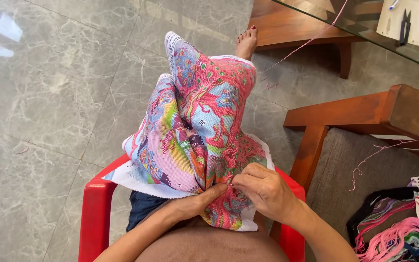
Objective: A person is performing cross-stitching on a patterned fabric using a needle and pink thread.
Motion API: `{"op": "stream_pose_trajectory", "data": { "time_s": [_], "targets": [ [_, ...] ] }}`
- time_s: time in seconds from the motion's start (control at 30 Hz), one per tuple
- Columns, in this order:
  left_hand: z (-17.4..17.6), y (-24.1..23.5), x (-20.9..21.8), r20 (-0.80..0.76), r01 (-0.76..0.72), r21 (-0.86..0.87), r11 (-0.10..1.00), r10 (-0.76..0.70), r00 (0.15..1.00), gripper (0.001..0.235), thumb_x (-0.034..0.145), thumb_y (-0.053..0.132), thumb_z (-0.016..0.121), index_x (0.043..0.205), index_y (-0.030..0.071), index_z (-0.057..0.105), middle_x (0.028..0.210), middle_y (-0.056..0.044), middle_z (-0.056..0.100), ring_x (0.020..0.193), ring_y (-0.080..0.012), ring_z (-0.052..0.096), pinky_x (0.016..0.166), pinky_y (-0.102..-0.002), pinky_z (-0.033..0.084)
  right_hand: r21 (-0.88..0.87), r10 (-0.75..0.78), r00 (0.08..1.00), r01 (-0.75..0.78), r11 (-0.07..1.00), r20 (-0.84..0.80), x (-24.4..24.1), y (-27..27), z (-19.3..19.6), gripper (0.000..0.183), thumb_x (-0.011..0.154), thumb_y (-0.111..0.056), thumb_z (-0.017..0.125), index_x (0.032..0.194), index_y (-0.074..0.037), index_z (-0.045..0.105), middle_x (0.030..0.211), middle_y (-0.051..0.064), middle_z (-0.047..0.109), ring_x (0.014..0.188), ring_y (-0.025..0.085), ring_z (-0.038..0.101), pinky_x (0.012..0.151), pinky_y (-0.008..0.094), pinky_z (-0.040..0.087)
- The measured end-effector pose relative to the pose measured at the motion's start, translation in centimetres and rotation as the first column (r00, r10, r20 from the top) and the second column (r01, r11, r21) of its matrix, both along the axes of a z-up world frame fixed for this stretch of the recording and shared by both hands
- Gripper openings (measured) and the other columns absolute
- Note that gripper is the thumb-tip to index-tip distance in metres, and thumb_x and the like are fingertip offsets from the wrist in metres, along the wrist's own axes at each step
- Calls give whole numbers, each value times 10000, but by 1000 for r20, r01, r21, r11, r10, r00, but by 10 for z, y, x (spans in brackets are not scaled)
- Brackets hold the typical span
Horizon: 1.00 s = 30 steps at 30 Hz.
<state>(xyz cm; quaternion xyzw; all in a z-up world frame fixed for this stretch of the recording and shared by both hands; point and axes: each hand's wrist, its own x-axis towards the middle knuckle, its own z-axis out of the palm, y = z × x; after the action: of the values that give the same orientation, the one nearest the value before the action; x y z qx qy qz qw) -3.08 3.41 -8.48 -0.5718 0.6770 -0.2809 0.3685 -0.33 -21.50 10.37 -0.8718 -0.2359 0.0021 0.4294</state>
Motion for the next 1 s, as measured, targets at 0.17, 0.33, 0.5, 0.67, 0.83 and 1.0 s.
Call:
{"op": "stream_pose_trajectory", "data": {
  "time_s": [0.17,0.33,0.5,0.67,0.83,1.0],
  "targets": [
    [9,3,11,20,62,-16,998,-61,998,621,1033,207,378,1563,-108,303,1660,-217,293,1513,-315,328,1293,-411,245,79,59,995,-52,996,-83,11,-7,-2,66,992,-54,622,964,-38,679,817,60,565,698,206,560,641,313,485],
    [6,4,12,-16,50,-63,997,-52,999,606,1043,210,353,1560,-104,314,1655,-225,298,1521,-312,319,1298,-405,236,188,192,952,-148,971,-241,22,-15,-3,109,999,-77,616,1010,-21,708,841,71,614,740,200,607,672,303,520],
    [-16,1,8,178,49,-32,998,-43,983,621,1080,227,345,1588,-103,207,1699,-193,181,1541,-270,259,1308,-358,184,223,173,939,-107,969,-298,22,-17,-8,75,972,-78,662,978,-40,726,820,51,619,716,174,603,646,283,515],
    [-10,-8,14,271,10,-74,997,10,962,582,1121,215,302,1592,-101,174,1714,-170,117,1552,-239,218,1316,-342,146,223,145,939,-76,972,-313,18,-16,-13,72,976,-115,665,942,-77,716,799,24,623,699,158,602,633,280,498],
    [11,-25,20,636,52,182,982,-158,755,542,1103,260,427,1567,-11,356,1582,-80,365,1403,-163,370,1268,-319,233,234,107,946,-34,972,-306,13,-13,-15,93,969,-122,677,891,-77,701,744,12,578,652,133,536,568,259,469],
    [67,-28,43,664,147,334,931,-343,664,607,1040,299,461,1539,-36,372,1629,-162,352,1460,-244,352,1273,-381,230,240,96,939,-15,971,-330,10,-15,-25,101,968,-141,686,882,-90,697,749,-2,587,659,124,534,570,259,462]
  ]
}}
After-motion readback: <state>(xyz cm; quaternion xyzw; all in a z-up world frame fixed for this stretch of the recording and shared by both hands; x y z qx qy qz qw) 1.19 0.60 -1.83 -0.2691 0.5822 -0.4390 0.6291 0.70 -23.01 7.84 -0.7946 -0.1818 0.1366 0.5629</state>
